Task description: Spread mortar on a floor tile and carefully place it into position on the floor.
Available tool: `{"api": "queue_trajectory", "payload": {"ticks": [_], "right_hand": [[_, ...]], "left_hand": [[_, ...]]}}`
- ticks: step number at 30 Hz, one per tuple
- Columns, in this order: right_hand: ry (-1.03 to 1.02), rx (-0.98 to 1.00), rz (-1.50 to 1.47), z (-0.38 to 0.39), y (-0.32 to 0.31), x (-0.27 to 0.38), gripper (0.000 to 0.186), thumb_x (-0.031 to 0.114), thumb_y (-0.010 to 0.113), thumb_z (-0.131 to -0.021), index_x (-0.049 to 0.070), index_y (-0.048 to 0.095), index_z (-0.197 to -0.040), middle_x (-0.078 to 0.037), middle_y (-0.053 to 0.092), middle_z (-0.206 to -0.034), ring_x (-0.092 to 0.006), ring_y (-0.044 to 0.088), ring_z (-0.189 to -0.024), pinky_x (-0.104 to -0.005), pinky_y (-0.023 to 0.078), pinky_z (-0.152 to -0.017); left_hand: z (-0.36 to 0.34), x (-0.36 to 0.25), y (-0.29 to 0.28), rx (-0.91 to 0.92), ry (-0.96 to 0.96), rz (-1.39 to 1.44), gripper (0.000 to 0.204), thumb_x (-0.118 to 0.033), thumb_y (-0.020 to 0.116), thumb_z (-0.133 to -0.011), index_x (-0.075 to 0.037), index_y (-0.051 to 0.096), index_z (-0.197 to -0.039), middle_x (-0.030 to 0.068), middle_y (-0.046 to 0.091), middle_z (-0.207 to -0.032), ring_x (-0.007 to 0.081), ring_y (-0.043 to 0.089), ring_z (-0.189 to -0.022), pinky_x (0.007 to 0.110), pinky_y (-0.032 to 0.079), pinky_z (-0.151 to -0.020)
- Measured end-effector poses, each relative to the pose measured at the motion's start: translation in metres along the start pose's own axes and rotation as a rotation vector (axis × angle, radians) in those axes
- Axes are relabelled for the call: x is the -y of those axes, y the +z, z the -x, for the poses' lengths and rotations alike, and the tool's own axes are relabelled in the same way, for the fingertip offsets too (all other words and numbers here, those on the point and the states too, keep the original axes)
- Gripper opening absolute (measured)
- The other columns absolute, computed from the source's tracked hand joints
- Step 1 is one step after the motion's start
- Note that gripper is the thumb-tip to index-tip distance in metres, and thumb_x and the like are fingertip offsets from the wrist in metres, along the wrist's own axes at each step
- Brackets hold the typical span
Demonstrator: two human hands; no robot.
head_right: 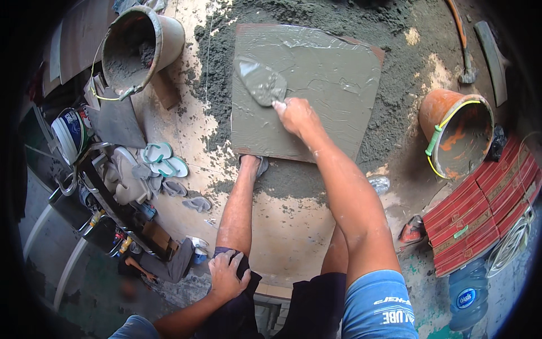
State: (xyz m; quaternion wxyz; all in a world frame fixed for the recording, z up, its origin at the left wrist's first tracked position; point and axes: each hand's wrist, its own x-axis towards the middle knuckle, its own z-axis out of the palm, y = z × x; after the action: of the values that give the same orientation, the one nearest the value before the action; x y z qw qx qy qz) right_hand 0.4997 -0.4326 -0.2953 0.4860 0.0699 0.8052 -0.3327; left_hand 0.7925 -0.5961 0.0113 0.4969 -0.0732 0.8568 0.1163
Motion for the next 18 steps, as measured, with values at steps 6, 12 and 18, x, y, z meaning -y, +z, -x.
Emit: {"api": "queue_trajectory", "payload": {"ticks": [6,12,18], "right_hand": [[0.010,-0.124,-0.044,-0.060,-0.028,0.040,0.057,0.049,0.048,-0.098,-0.004,0.066,-0.094,-0.024,0.069,-0.082,-0.0376,0.069,-0.083,-0.0470,0.052,-0.079],[0.056,-0.245,-0.087,-0.050,-0.015,0.039,0.056,0.049,0.047,-0.098,-0.004,0.067,-0.096,-0.027,0.069,-0.092,-0.0415,0.067,-0.092,-0.0491,0.051,-0.084],[0.123,-0.174,-0.108,-0.042,-0.012,0.041,0.056,0.048,0.047,-0.099,-0.003,0.067,-0.109,-0.033,0.063,-0.116,-0.0485,0.058,-0.112,-0.0523,0.046,-0.095]], "left_hand": [[0.000,-0.001,0.000,0.021,0.001,0.019,0.056,-0.033,0.074,-0.074,-0.008,0.063,-0.122,0.0163,0.053,-0.125,0.0340,0.046,-0.117,0.052,0.032,-0.098],[0.001,0.004,0.001,0.007,-0.006,0.041,0.054,-0.034,0.073,-0.075,-0.009,0.064,-0.121,0.0152,0.053,-0.124,0.0335,0.046,-0.118,0.052,0.031,-0.099],[0.001,0.005,-0.001,0.020,-0.018,0.051,0.054,-0.034,0.073,-0.074,-0.009,0.064,-0.121,0.0150,0.054,-0.123,0.0331,0.046,-0.118,0.052,0.031,-0.099]]}}
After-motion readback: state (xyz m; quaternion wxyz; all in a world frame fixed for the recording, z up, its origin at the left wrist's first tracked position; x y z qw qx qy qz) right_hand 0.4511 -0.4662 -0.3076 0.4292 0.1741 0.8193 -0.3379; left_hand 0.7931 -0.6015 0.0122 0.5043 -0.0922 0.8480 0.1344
